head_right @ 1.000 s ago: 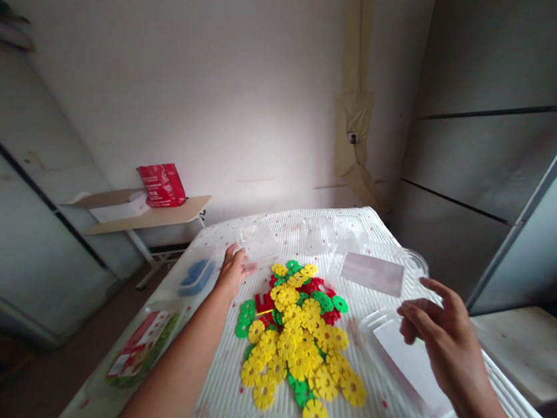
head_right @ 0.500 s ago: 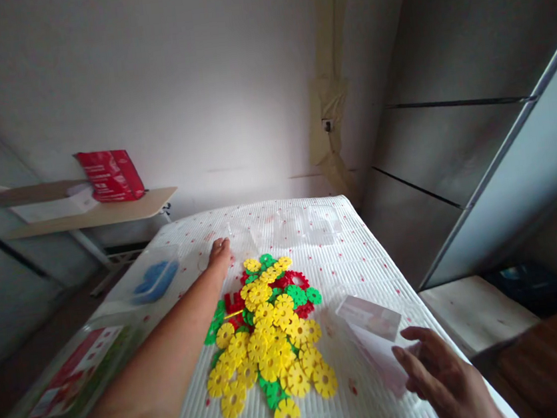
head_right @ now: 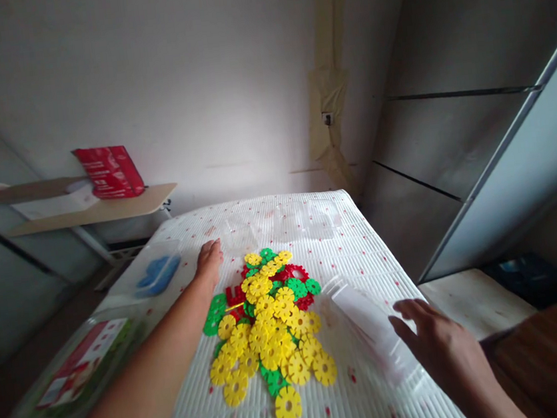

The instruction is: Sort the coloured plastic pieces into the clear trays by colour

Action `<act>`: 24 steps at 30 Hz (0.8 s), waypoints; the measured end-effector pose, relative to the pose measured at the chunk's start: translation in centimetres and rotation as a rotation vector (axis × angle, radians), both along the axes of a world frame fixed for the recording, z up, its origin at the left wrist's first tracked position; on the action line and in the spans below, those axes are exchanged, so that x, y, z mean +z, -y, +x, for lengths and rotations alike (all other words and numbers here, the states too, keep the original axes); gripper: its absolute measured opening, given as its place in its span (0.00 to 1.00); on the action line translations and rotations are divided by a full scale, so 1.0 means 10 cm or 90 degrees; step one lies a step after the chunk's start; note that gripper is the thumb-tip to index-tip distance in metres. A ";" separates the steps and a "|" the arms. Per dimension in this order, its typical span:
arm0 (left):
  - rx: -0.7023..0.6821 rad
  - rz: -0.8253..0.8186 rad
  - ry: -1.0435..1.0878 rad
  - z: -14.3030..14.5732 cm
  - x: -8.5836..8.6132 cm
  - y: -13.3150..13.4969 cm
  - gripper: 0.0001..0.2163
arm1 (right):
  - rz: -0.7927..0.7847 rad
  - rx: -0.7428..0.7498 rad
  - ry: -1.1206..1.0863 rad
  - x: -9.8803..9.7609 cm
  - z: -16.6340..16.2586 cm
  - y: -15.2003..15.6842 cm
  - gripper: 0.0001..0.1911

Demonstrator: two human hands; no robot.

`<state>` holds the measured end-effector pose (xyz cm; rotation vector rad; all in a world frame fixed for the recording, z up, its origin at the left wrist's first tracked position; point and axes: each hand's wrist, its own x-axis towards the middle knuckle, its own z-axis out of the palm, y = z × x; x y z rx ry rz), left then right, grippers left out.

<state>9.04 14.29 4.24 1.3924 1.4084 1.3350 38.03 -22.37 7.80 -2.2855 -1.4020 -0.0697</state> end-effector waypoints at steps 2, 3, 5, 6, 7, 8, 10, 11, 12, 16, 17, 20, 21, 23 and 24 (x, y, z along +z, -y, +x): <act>0.015 -0.002 0.013 -0.06 0.07 0.12 0.16 | -0.046 -0.010 0.050 -0.06 0.16 -0.17 0.17; 0.017 0.001 0.026 -0.09 0.10 0.19 0.17 | -0.083 -0.015 0.057 -0.10 0.22 -0.23 0.17; -0.002 0.021 0.065 -0.17 0.18 0.38 0.17 | -0.143 -0.027 0.064 -0.17 0.30 -0.33 0.15; -0.019 0.039 0.092 -0.20 0.22 0.48 0.18 | -0.161 -0.029 0.067 -0.19 0.33 -0.35 0.14; -0.036 0.056 0.112 -0.24 0.27 0.59 0.18 | -0.169 -0.027 0.071 -0.20 0.34 -0.36 0.14; -0.048 0.072 0.130 -0.27 0.31 0.70 0.18 | -0.171 -0.022 0.074 -0.21 0.35 -0.35 0.14; -0.073 0.089 0.143 -0.32 0.38 0.92 0.19 | -0.176 -0.010 0.070 -0.20 0.35 -0.30 0.14; -0.083 0.094 0.144 -0.34 0.41 1.02 0.19 | -0.182 -0.005 0.062 -0.19 0.35 -0.26 0.14; -0.094 0.095 0.146 -0.36 0.43 1.11 0.19 | -0.189 -0.002 0.051 -0.18 0.34 -0.21 0.15; -0.146 0.070 0.126 -0.41 0.45 1.48 0.19 | -0.219 -0.001 -0.006 -0.15 0.28 -0.02 0.15; -0.165 0.061 0.109 -0.42 0.44 1.58 0.19 | -0.222 -0.010 -0.016 -0.14 0.26 0.01 0.16; -0.259 0.040 0.035 -0.39 0.42 1.96 0.16 | -0.202 -0.045 -0.031 -0.17 0.24 0.07 0.20; -0.307 0.036 0.009 -0.36 0.41 2.11 0.15 | -0.193 -0.055 -0.038 -0.19 0.25 0.07 0.22; -0.417 0.009 -0.031 -0.29 0.39 2.39 0.13 | -0.182 -0.062 -0.057 -0.26 0.28 0.04 0.26; -0.485 -0.032 -0.053 -0.24 0.38 2.52 0.13 | -0.183 -0.061 -0.066 -0.29 0.30 0.01 0.27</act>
